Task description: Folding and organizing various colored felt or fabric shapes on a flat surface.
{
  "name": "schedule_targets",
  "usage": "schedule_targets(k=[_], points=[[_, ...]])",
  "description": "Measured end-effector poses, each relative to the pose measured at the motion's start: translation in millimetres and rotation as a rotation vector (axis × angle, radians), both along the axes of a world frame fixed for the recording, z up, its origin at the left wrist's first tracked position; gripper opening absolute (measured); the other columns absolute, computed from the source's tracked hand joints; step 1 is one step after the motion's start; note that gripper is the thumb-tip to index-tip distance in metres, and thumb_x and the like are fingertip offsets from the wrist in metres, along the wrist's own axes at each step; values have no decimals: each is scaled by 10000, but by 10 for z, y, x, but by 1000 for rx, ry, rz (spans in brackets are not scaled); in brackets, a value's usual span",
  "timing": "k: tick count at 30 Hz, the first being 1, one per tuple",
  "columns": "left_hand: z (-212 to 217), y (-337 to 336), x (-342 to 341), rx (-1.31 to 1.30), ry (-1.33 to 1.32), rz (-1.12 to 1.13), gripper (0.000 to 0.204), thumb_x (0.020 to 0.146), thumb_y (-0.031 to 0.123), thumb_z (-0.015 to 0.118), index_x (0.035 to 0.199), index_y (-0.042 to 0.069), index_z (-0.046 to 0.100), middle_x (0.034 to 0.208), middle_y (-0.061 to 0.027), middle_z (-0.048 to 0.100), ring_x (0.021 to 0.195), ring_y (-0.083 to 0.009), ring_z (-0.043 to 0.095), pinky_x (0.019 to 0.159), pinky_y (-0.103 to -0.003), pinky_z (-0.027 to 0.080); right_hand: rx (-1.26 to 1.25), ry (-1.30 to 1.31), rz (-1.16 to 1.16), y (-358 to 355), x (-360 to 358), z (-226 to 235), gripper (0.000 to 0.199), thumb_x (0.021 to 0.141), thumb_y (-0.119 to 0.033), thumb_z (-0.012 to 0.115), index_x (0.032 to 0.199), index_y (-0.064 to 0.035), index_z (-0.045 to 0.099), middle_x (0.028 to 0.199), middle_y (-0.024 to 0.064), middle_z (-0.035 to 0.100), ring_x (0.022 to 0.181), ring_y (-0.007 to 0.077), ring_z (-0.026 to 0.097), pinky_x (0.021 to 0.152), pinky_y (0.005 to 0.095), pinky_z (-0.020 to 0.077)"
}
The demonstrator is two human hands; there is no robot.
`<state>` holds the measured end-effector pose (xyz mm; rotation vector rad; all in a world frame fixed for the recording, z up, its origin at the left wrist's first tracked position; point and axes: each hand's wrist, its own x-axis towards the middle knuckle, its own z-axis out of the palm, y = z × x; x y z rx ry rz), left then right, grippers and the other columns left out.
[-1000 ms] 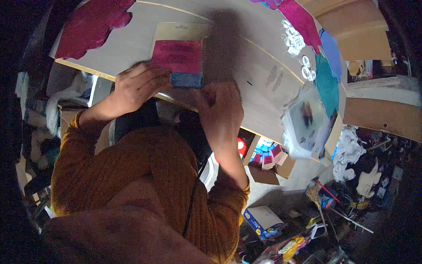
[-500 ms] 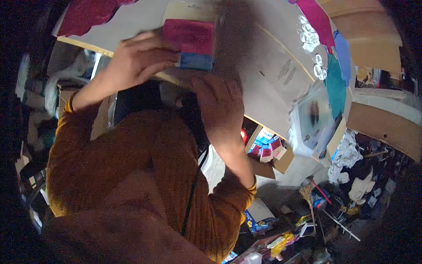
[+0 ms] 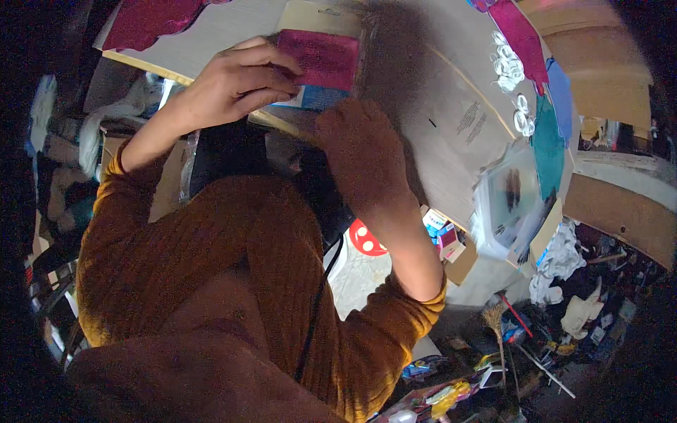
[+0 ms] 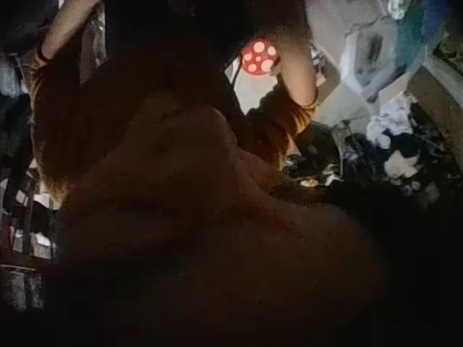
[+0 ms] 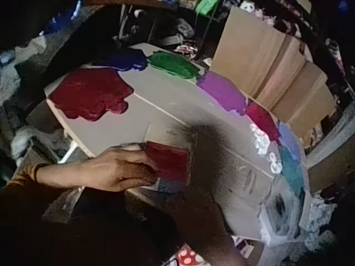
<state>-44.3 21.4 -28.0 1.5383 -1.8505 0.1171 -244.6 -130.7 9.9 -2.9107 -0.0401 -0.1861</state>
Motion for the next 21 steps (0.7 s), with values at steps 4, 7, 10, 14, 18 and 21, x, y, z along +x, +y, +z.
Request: schedule_targets(k=[4,7,10,14,18,21], points=[[-2,-13,-1,-40,-26,15,121,792,147,737,896,85,736,1050,-19,649,970,-220,617,815,-352,519,-55,-12,-18,41,12,-53,105,831,-91,607,927,-59,581,905,119,543,905,322,555,814,430,470],[5,-19,3,-34,-34,18,122,793,150,738,899,89,735,1057,-21,647,968,-223,614,813,-351,518,-87,-30,0,26,5,-91,93,830,-75,595,915,-49,566,887,125,530,883,328,548,801,437,466],[-2,-1,9,-25,-45,29,121,797,153,738,897,86,733,1060,-21,647,967,-221,613,809,-349,518,-102,-43,56,3,4,-108,89,831,-68,588,910,-41,558,882,133,527,870,332,542,792,443,464],[-3,-8,-4,-18,-46,41,121,798,163,738,894,90,733,1064,-18,647,968,-219,613,804,-348,520,-29,-49,39,26,-11,-99,90,835,-73,594,915,-48,559,898,136,533,891,334,545,803,444,462],[-8,-12,-3,-30,-30,36,123,800,169,735,897,94,733,1064,-15,646,968,-217,613,800,-348,522,18,-75,13,29,-10,-133,106,846,-104,617,925,-63,559,901,135,539,902,334,563,798,458,475],[-11,-6,2,-31,-42,39,124,802,172,734,899,95,732,1064,-15,646,969,-217,614,800,-351,523,96,-137,-69,78,37,-120,117,847,-129,646,914,-79,563,910,118,553,897,319,593,759,452,505]])
